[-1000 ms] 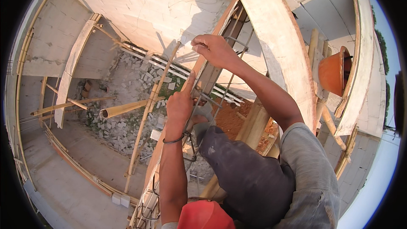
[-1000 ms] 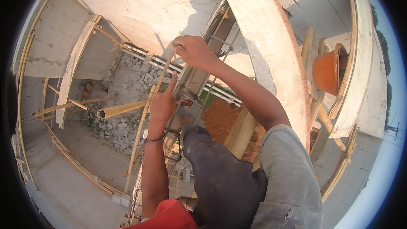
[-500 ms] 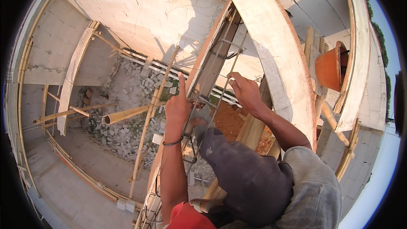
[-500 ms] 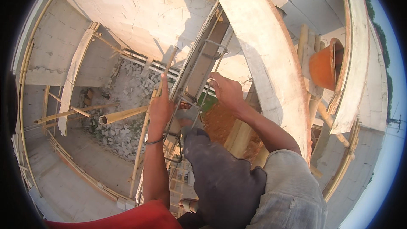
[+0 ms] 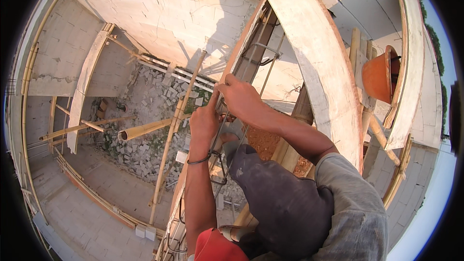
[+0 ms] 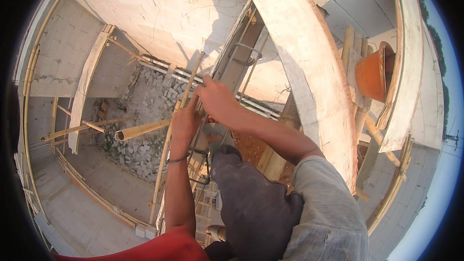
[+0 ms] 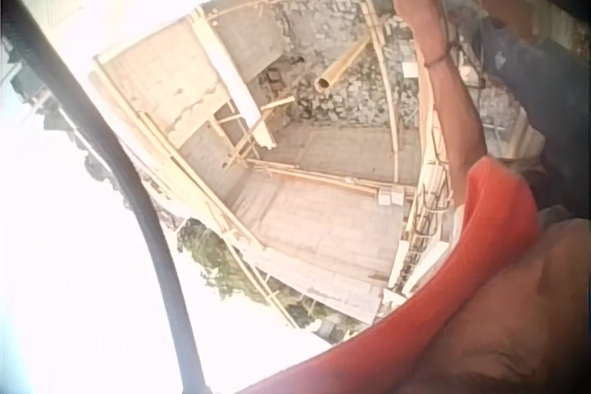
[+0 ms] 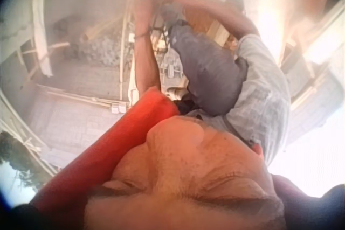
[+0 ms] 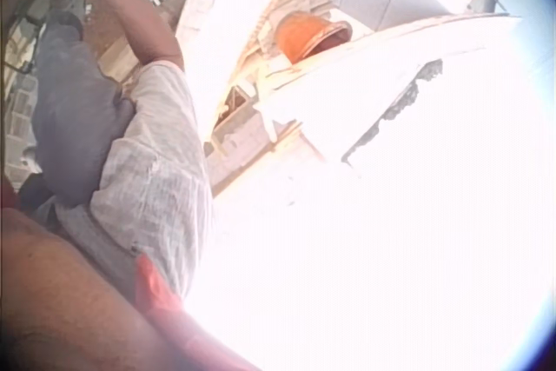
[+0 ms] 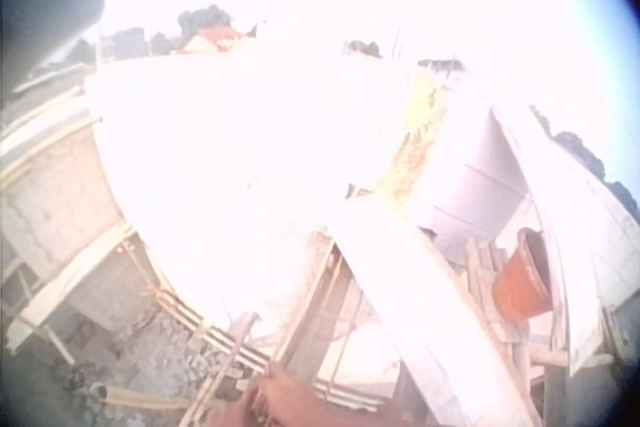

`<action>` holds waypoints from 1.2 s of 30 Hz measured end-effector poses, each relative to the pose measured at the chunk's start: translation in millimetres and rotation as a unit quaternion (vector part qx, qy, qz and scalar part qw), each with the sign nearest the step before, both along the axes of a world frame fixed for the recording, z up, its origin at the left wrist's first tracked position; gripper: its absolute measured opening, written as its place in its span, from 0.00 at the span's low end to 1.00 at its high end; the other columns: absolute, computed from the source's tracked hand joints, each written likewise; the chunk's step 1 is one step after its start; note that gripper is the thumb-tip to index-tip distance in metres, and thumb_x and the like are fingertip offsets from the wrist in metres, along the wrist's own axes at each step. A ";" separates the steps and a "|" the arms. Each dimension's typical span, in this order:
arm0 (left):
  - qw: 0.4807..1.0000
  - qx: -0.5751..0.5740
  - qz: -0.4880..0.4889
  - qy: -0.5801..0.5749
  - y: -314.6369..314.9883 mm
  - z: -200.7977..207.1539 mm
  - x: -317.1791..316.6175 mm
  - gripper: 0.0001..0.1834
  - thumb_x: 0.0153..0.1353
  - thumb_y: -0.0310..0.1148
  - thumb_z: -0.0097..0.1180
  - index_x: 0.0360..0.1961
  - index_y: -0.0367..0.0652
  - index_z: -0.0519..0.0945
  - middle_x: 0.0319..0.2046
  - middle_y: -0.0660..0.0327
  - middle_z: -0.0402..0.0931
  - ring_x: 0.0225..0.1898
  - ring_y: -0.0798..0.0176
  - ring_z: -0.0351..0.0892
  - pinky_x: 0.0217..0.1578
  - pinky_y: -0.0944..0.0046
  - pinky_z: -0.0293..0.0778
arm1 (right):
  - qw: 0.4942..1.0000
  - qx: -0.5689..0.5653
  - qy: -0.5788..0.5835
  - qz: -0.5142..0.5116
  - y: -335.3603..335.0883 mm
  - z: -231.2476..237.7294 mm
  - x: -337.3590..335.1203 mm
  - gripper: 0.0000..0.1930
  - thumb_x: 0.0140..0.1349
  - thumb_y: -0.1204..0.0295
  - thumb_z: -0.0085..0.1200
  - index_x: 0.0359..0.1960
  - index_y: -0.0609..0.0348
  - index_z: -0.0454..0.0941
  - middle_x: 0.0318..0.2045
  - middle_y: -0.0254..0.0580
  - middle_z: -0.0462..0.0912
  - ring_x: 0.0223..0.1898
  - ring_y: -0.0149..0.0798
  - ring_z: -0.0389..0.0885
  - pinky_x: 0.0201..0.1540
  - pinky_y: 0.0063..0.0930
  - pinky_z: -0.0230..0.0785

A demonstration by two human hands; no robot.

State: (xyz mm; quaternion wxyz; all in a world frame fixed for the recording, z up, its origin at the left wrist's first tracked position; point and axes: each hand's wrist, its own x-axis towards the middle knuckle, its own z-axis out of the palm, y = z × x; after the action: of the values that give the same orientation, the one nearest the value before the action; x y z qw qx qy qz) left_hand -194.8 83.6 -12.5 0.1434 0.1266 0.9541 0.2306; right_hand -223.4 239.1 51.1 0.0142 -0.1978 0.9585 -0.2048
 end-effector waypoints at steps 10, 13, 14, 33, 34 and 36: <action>1.000 0.005 0.006 -0.005 -2.7 4.0 -1.7 0.53 0.52 0.26 0.60 0.74 0.65 0.45 0.20 0.46 0.78 0.24 0.40 0.80 0.26 0.44 0.75 | 0.985 -0.042 -0.134 -0.103 70.9 32.5 54.1 0.07 0.60 0.76 0.52 0.38 0.65 0.79 0.31 0.53 0.80 0.33 0.56 0.80 0.37 0.44 0.71; 0.999 0.020 0.035 -0.012 -2.8 3.8 0.1 0.52 0.52 0.27 0.60 0.75 0.63 0.46 0.19 0.46 0.77 0.23 0.40 0.79 0.25 0.44 0.74 | 0.977 -0.107 -0.145 -0.113 72.5 28.8 56.9 0.07 0.61 0.77 0.50 0.36 0.67 0.79 0.31 0.56 0.81 0.33 0.57 0.79 0.37 0.43 0.70; 0.999 0.015 0.031 -0.011 -2.9 3.7 0.9 0.52 0.52 0.27 0.61 0.74 0.62 0.46 0.19 0.46 0.77 0.23 0.40 0.79 0.25 0.44 0.74 | 0.979 -0.124 -0.134 -0.094 71.2 28.5 57.8 0.07 0.61 0.77 0.50 0.35 0.67 0.79 0.31 0.56 0.81 0.32 0.56 0.79 0.37 0.42 0.70; 0.996 0.051 0.077 0.009 -2.3 6.6 5.7 0.40 0.50 0.25 0.59 0.66 0.64 0.67 0.23 0.46 0.79 0.27 0.42 0.80 0.30 0.48 0.76 | 0.993 0.040 -0.101 -0.048 78.2 12.1 55.9 0.06 0.62 0.73 0.50 0.32 0.64 0.74 0.22 0.57 0.78 0.25 0.61 0.77 0.31 0.49 0.68; 0.994 0.063 0.091 0.024 -0.7 6.5 8.4 0.38 0.50 0.25 0.58 0.64 0.64 0.70 0.24 0.47 0.80 0.28 0.43 0.81 0.31 0.49 0.77 | 0.994 0.021 -0.067 -0.081 74.0 12.0 53.6 0.08 0.65 0.71 0.49 0.32 0.64 0.74 0.21 0.57 0.77 0.24 0.58 0.77 0.29 0.45 0.67; 0.989 0.101 0.105 -0.006 0.9 6.1 9.7 0.35 0.52 0.24 0.54 0.62 0.63 0.71 0.25 0.48 0.80 0.31 0.45 0.82 0.32 0.49 0.77 | 0.986 -0.013 -0.083 -0.147 69.0 14.5 46.9 0.09 0.66 0.71 0.48 0.37 0.65 0.76 0.20 0.55 0.76 0.22 0.50 0.77 0.28 0.42 0.67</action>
State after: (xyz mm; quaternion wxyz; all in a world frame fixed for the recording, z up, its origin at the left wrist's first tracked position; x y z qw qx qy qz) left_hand -185.0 84.5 -6.4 0.1102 0.0381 0.9330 0.3405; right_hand -176.6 308.1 65.7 0.0604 -0.0376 0.9699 -0.2329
